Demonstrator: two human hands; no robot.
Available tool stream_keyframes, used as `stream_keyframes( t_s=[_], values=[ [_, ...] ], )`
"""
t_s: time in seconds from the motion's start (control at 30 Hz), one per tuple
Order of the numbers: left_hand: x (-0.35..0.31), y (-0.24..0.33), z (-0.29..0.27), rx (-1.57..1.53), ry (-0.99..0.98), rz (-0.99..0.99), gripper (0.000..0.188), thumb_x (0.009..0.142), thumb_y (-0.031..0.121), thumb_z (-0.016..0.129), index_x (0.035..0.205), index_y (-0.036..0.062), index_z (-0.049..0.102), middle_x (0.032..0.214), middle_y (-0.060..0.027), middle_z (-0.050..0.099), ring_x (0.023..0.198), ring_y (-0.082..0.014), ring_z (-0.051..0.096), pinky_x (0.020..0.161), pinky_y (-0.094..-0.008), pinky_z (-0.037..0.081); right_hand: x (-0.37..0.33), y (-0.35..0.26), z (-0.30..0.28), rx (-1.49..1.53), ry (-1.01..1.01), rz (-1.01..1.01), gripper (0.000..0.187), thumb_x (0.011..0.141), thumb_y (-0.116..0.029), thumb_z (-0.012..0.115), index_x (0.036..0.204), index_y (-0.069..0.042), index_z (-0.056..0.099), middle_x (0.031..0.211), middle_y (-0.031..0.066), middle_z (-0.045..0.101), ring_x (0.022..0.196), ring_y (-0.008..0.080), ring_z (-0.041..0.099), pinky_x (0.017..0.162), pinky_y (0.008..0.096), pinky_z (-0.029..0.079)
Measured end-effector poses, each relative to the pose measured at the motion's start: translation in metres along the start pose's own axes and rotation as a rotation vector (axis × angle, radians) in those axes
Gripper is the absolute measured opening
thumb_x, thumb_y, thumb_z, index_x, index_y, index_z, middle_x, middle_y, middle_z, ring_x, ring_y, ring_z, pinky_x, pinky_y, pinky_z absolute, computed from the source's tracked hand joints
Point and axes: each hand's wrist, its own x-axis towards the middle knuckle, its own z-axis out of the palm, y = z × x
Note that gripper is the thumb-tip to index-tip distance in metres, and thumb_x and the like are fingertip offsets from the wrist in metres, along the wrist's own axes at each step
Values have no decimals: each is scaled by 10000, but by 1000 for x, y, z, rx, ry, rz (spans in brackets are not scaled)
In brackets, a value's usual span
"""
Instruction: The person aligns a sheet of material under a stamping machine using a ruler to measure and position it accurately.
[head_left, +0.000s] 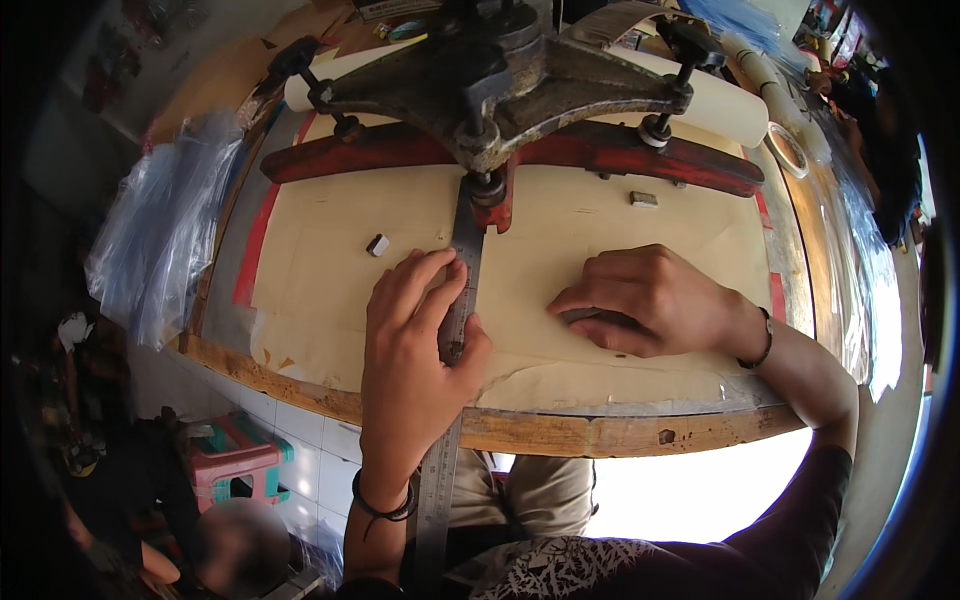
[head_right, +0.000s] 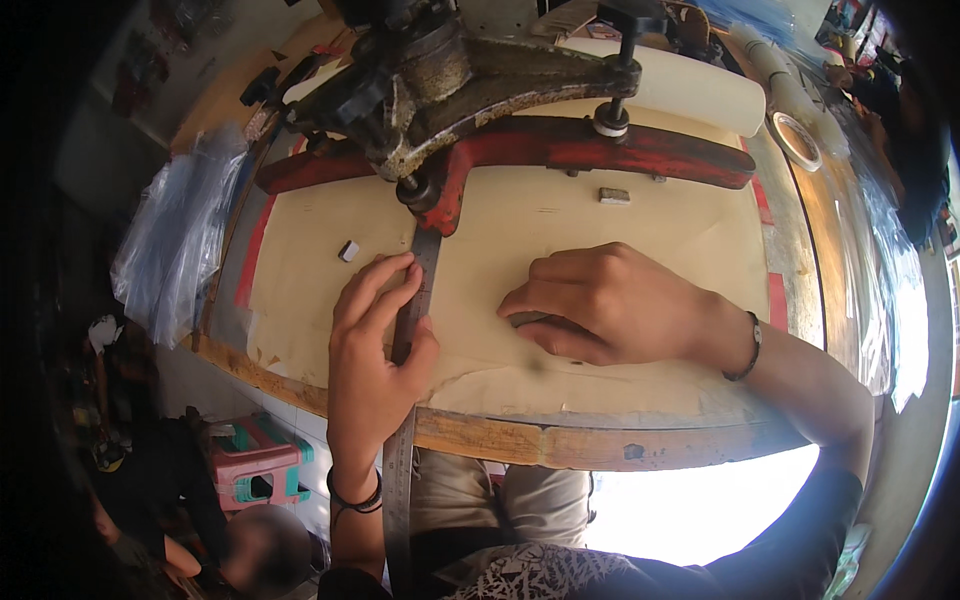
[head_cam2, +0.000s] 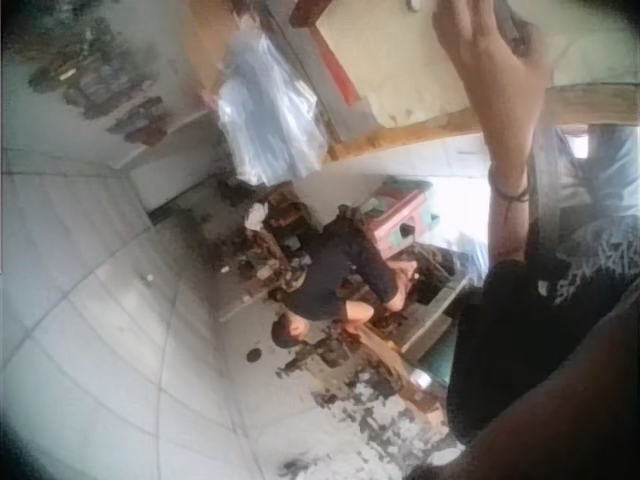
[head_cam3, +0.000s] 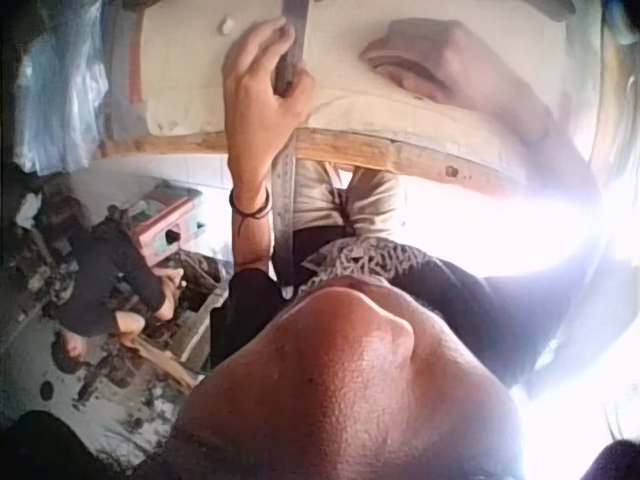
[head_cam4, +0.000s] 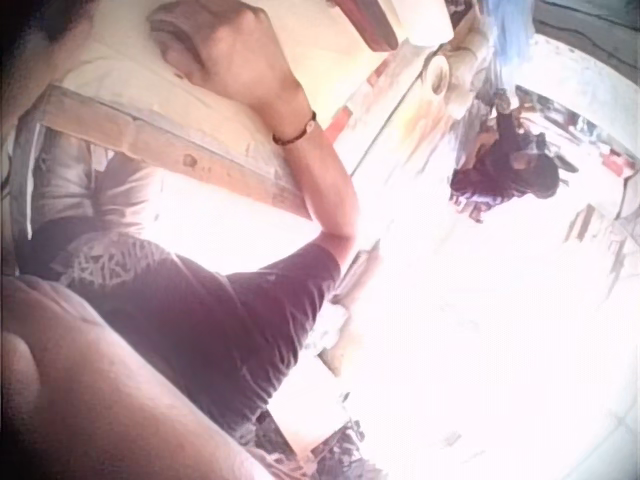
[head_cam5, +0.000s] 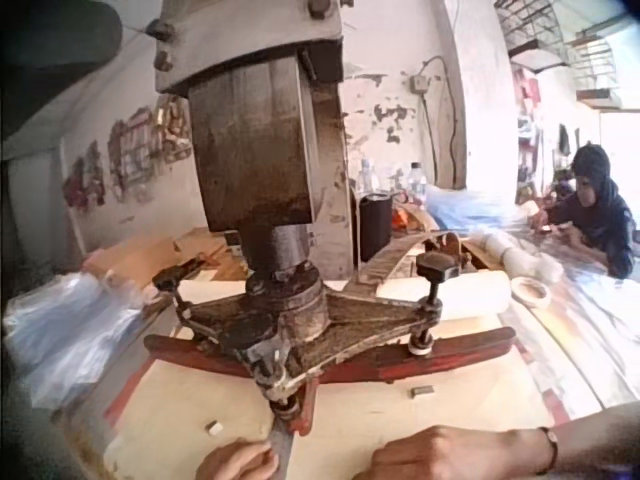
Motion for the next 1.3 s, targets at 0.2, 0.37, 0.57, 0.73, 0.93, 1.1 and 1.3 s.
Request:
stream_keyframes(
  t_s=[0.2, 0.37, 0.57, 0.73, 0.93, 1.1, 1.3],
  values=[
    [1, 5, -2, -22, -12, -35, 371, 837, 27, 669, 1197, -64, 683, 1349, -159, 636, 1281, -354, 585, 1102, -431, 443, -2, 2, -1, 9, -8, -30, 217, 916, -163, 715, 1104, -56, 697, 929, 93, 674, 815, 297, 685, 695, 422, 581],
    [2, 7, -4, -8, -16, -56, 367, 823, 13, 674, 1185, -49, 684, 1354, -153, 637, 1265, -350, 595, 1089, -431, 445, -4, 3, -1, 30, -1, -34, 216, 921, -164, 710, 1106, -54, 693, 935, 91, 671, 817, 295, 686, 700, 422, 583],
    [1, 3, -3, -10, -1, -44, 363, 814, 8, 674, 1174, -39, 686, 1350, -144, 633, 1260, -343, 595, 1091, -426, 438, -1, 3, 0, 18, -9, -33, 206, 917, -166, 715, 1092, -60, 697, 921, 89, 667, 809, 289, 685, 700, 417, 583],
    [2, 2, -1, -37, 2, -28, 365, 790, 12, 681, 1150, -48, 678, 1332, -139, 628, 1259, -350, 580, 1085, -437, 438, -2, 1, -1, 1, -7, 6, 229, 883, -154, 748, 1094, -72, 711, 876, 85, 656, 788, 279, 678, 693, 410, 574],
    [-1, 1, -4, -26, 27, -14, 355, 805, 57, 714, 1150, -20, 683, 1334, -130, 610, 1284, -352, 558, 1102, -475, 420, 4, -5, -3, 2, -47, 26, 259, 856, -134, 766, 1106, -86, 719, 845, 86, 641, 740, 278, 656, 651, 401, 548],
    [1, 1, -5, -14, -7, -44, 383, 847, 104, 706, 1207, -23, 669, 1368, -136, 590, 1318, -349, 520, 1125, -487, 398, 5, -6, -3, -2, -39, 63, 229, 849, -129, 763, 1072, -82, 731, 826, 88, 641, 714, 280, 643, 631, 400, 531],
    [1, -1, -3, 74, -37, -1, 429, 915, 119, 635, 1301, -67, 617, 1416, -145, 558, 1324, -337, 489, 1134, -476, 373, 5, -4, -1, -10, -38, 67, 215, 836, -116, 771, 1043, -68, 741, 819, 91, 650, 705, 284, 643, 627, 400, 529]
  ],
)
